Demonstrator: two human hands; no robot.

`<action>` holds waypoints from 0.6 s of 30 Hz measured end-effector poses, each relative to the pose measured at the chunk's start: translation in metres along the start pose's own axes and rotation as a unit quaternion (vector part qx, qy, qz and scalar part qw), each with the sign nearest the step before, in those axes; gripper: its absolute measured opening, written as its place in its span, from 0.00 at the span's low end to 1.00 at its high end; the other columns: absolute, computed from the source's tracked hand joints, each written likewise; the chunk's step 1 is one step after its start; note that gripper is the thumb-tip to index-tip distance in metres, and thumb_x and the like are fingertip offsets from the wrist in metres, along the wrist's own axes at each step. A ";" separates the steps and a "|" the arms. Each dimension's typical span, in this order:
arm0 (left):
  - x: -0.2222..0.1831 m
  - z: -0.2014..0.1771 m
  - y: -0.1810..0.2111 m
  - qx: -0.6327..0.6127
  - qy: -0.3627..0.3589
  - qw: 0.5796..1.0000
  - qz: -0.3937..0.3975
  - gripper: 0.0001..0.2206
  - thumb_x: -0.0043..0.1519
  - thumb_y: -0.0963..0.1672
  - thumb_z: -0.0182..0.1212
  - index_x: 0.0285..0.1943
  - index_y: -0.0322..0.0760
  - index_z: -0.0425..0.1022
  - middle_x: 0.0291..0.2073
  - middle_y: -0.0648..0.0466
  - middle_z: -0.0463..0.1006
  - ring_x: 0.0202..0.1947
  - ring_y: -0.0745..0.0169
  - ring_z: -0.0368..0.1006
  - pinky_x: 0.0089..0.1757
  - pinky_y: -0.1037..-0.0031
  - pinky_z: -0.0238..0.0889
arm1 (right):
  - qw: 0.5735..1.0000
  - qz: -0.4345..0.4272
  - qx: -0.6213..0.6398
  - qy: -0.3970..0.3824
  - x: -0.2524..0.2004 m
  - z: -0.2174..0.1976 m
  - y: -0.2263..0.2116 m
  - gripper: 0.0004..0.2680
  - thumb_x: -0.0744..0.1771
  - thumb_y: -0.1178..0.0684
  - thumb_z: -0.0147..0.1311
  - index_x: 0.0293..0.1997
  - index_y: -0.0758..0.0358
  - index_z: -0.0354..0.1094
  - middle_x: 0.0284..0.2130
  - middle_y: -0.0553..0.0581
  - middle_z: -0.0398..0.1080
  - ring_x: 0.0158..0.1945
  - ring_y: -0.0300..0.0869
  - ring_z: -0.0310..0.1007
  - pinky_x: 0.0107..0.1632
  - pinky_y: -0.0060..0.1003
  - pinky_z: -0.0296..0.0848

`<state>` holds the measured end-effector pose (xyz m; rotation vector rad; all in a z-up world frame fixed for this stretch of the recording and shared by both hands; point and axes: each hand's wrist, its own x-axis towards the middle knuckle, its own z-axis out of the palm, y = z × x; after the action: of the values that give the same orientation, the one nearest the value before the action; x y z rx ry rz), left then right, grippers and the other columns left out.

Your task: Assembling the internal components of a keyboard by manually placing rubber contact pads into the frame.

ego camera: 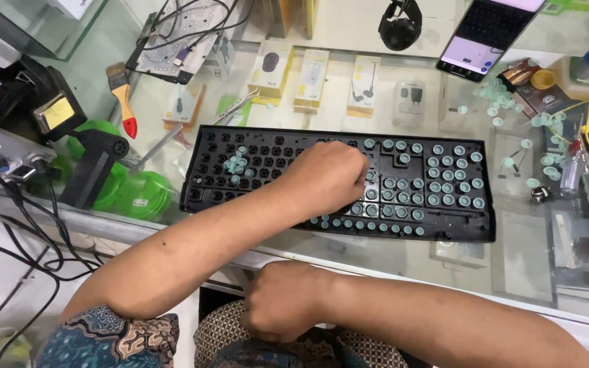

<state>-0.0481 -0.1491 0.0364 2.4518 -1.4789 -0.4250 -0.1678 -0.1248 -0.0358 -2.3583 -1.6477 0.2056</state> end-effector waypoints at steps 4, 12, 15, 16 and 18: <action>0.001 -0.001 0.000 0.004 -0.013 1.000 -0.001 0.04 0.57 0.41 0.62 0.31 0.36 0.80 0.30 0.45 0.83 0.37 0.43 0.79 0.39 0.51 0.72 | 1.000 -0.003 0.002 0.000 0.000 0.001 0.001 0.10 0.66 0.47 0.48 0.28 0.58 0.74 0.23 0.56 0.77 0.28 0.58 0.77 0.31 0.54 0.72; 0.002 0.000 -0.003 0.004 -0.005 1.000 0.020 0.06 0.57 0.40 0.61 0.27 0.35 0.79 0.27 0.45 0.82 0.34 0.44 0.79 0.38 0.52 0.72 | 1.000 0.005 -0.011 -0.017 0.000 -0.003 -0.001 0.11 0.66 0.46 0.48 0.30 0.57 0.75 0.24 0.57 0.78 0.28 0.59 0.77 0.30 0.55 0.73; 0.008 0.003 -0.016 0.015 0.024 0.999 0.030 0.07 0.55 0.41 0.60 0.26 0.39 0.83 0.27 0.49 0.84 0.36 0.46 0.80 0.40 0.54 0.70 | 0.998 0.008 -0.019 -0.062 0.000 -0.008 -0.003 0.11 0.68 0.45 0.48 0.31 0.55 0.75 0.25 0.56 0.78 0.28 0.59 0.78 0.29 0.55 0.73; 0.001 -0.011 -0.022 0.022 0.024 0.999 0.019 0.07 0.55 0.41 0.60 0.26 0.39 0.83 0.27 0.49 0.84 0.36 0.46 0.80 0.40 0.54 0.70 | 0.998 -0.003 -0.022 -0.057 -0.001 -0.008 -0.003 0.11 0.68 0.45 0.48 0.31 0.55 0.75 0.25 0.56 0.78 0.28 0.59 0.78 0.29 0.55 0.73; -0.012 -0.040 -0.032 -0.043 0.115 0.992 -0.021 0.09 0.61 0.46 0.61 0.37 0.44 0.87 0.35 0.54 0.88 0.37 0.52 0.82 0.41 0.58 0.70 | 0.998 -0.004 -0.022 -0.051 -0.002 -0.007 -0.002 0.09 0.67 0.46 0.50 0.35 0.59 0.73 0.25 0.60 0.78 0.30 0.61 0.77 0.31 0.58 0.73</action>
<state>-0.0127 -0.1215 0.0633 2.3747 -1.2912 -0.2005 -0.1682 -0.1266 -0.0291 -2.4090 -1.7249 0.2971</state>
